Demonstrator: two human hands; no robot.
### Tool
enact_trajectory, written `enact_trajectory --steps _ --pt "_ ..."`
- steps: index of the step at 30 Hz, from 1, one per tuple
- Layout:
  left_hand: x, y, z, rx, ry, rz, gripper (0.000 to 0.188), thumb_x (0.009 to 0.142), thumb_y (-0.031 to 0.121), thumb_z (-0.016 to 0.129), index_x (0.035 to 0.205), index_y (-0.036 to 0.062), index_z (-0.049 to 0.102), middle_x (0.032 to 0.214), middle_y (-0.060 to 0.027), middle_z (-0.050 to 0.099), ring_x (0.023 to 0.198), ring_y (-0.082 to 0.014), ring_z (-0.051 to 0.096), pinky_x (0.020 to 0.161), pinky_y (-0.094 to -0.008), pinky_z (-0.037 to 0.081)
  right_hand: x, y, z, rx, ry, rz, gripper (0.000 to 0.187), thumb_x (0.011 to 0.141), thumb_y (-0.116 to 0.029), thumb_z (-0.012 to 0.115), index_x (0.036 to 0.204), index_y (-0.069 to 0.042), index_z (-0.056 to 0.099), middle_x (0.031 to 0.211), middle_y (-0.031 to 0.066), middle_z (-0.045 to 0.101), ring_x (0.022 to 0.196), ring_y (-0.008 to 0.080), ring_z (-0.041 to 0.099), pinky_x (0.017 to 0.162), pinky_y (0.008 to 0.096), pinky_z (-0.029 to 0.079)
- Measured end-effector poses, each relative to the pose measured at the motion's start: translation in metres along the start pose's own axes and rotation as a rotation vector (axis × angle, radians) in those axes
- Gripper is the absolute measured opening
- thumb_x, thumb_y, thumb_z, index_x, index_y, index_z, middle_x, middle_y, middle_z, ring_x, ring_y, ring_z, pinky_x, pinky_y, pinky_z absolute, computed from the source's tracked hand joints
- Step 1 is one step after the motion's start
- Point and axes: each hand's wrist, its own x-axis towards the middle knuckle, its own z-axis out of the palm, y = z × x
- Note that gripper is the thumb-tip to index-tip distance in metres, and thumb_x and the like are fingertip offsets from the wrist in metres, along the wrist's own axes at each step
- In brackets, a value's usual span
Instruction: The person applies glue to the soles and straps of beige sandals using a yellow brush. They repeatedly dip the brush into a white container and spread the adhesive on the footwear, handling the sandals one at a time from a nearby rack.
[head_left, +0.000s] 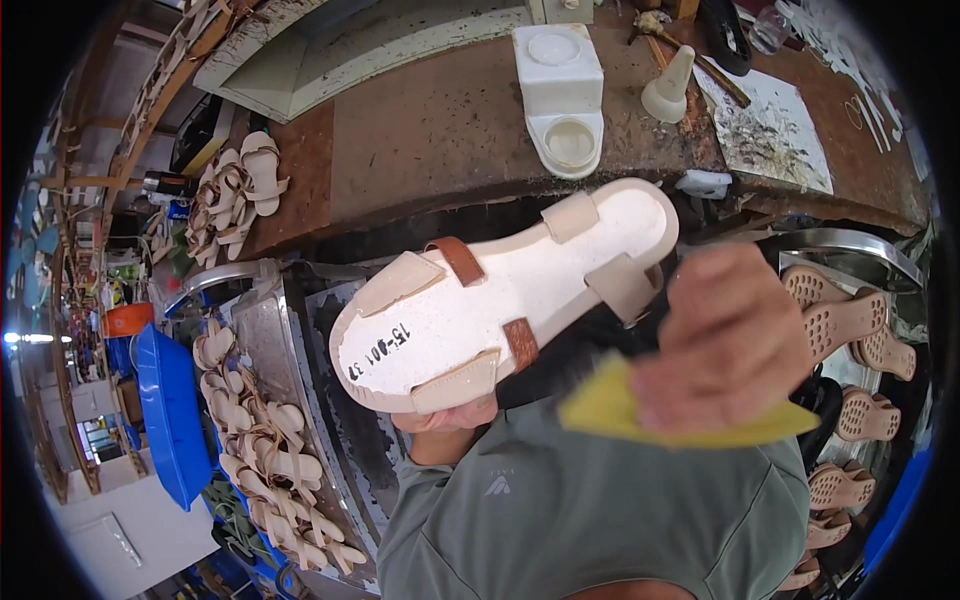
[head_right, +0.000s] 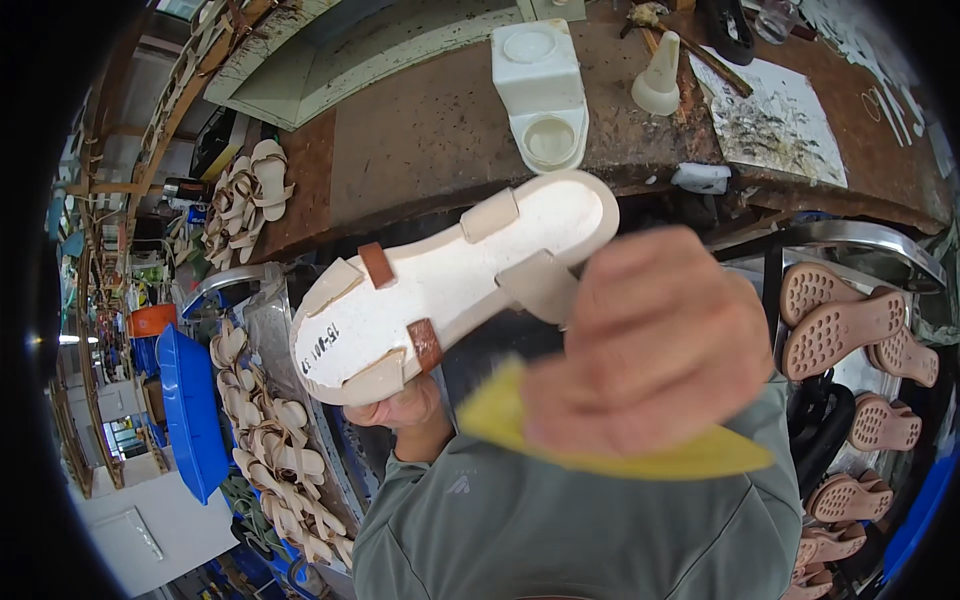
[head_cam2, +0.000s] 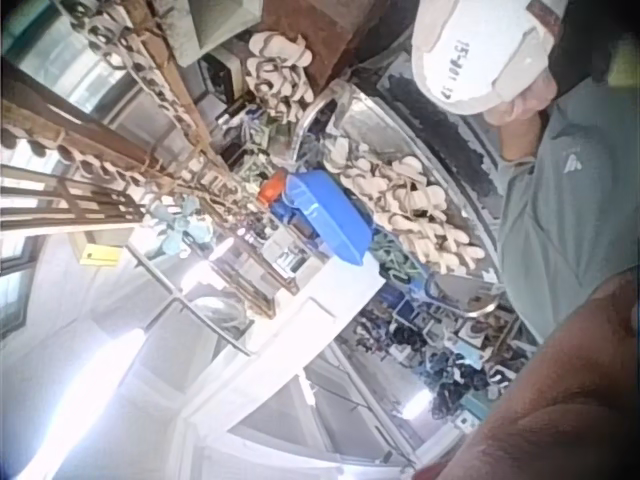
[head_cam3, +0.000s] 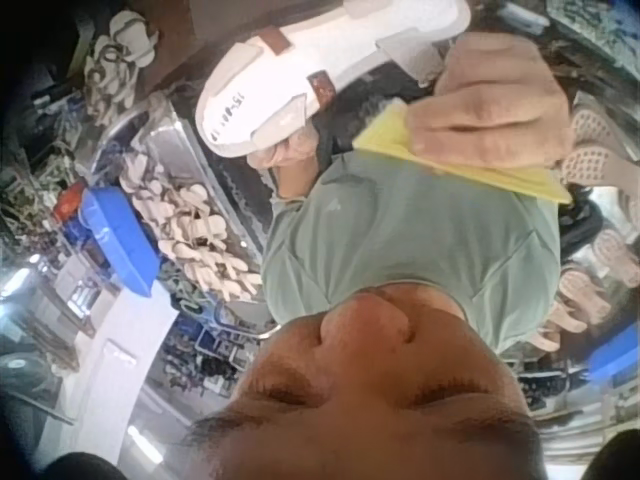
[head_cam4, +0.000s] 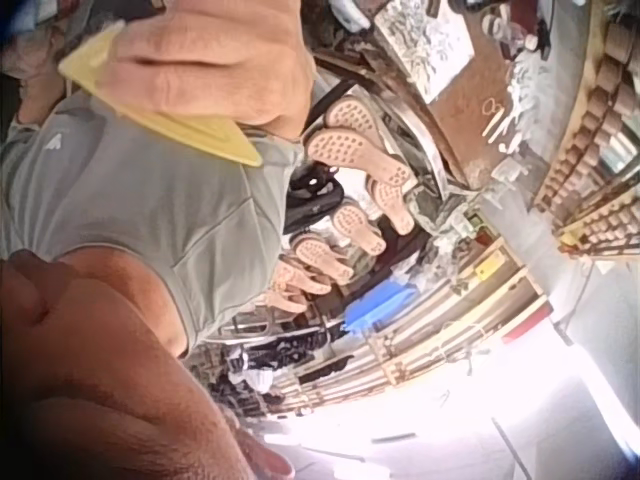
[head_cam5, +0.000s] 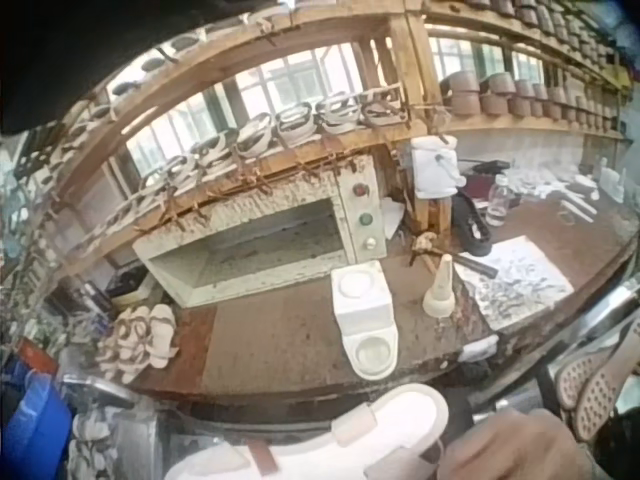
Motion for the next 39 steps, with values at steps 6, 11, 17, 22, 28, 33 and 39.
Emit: enact_trajectory --steps 6,11,17,22,28,33,39 --pt "0.001 0.0 0.001 0.032 0.042 0.008 0.045 0.071 0.008 0.071 0.115 0.0064 0.063 0.12 -0.0112 0.059 0.113 -0.0291 0.055 0.101 -0.0414 0.035 0.016 -0.001 0.014 -0.084 -0.005 0.019 0.005 0.073 -0.01 0.067 0.078 -0.008 0.069 0.081 0.0058 0.066 0.05 0.0113 0.049 0.045 0.0222 0.032" --pt "0.007 0.017 0.008 0.011 0.136 -0.111 0.042 0.07 0.01 0.072 0.111 0.0071 0.065 0.114 -0.01 0.062 0.111 -0.0293 0.056 0.101 -0.0418 0.035 0.024 0.007 0.023 -0.189 0.024 -0.013 0.011 0.068 -0.005 0.063 0.078 -0.008 0.069 0.08 0.006 0.066 0.05 0.0099 0.05 0.045 0.0213 0.032" --pt "0.025 0.027 0.004 -0.008 0.125 -0.145 0.041 0.065 0.005 0.076 0.105 0.0062 0.067 0.107 -0.0115 0.065 0.102 -0.0312 0.061 0.095 -0.0425 0.042 0.029 0.008 0.043 -0.224 0.137 -0.015 0.018 0.061 -0.006 0.066 0.079 -0.005 0.068 0.079 0.0066 0.065 0.05 0.0103 0.05 0.044 0.0215 0.033" --pt "0.02 0.019 -0.002 0.269 0.078 0.059 0.046 0.058 0.002 0.077 0.103 0.0033 0.068 0.104 -0.0143 0.065 0.1 -0.0326 0.062 0.092 -0.0429 0.045 0.04 0.006 0.048 -0.086 0.13 -0.087 0.017 0.063 -0.008 0.067 0.08 -0.002 0.068 0.079 0.0072 0.066 0.05 0.012 0.052 0.043 0.0222 0.034" --pt "0.025 0.014 -0.007 0.36 0.147 0.158 0.032 0.07 0.011 0.074 0.099 -0.002 0.066 0.098 -0.0147 0.067 0.094 -0.0335 0.065 0.089 -0.043 0.047 0.041 0.007 0.043 0.2 -0.001 -0.056 0.02 0.069 -0.009 0.069 0.085 0.001 0.067 0.081 0.0115 0.066 0.056 0.0159 0.057 0.044 0.0253 0.038" --pt "0.022 0.015 -0.014 0.298 0.139 0.099 0.03 0.071 0.008 0.074 0.098 -0.0015 0.066 0.098 -0.0155 0.067 0.095 -0.0332 0.064 0.089 -0.0416 0.047 0.033 0.024 0.041 0.12 -0.055 -0.033 0.018 0.07 -0.01 0.069 0.082 0.002 0.067 0.081 0.0114 0.067 0.056 0.0148 0.058 0.044 0.0256 0.039" --pt "0.022 0.011 -0.02 0.205 0.172 0.061 0.031 0.069 0.006 0.073 0.099 -0.0013 0.067 0.099 -0.0166 0.066 0.096 -0.033 0.064 0.089 -0.0413 0.046 0.04 0.023 0.043 0.166 0.096 0.266 0.015 0.077 -0.012 0.071 0.083 0.001 0.068 0.07 0.0128 0.065 0.048 0.0153 0.055 0.044 0.026 0.041"
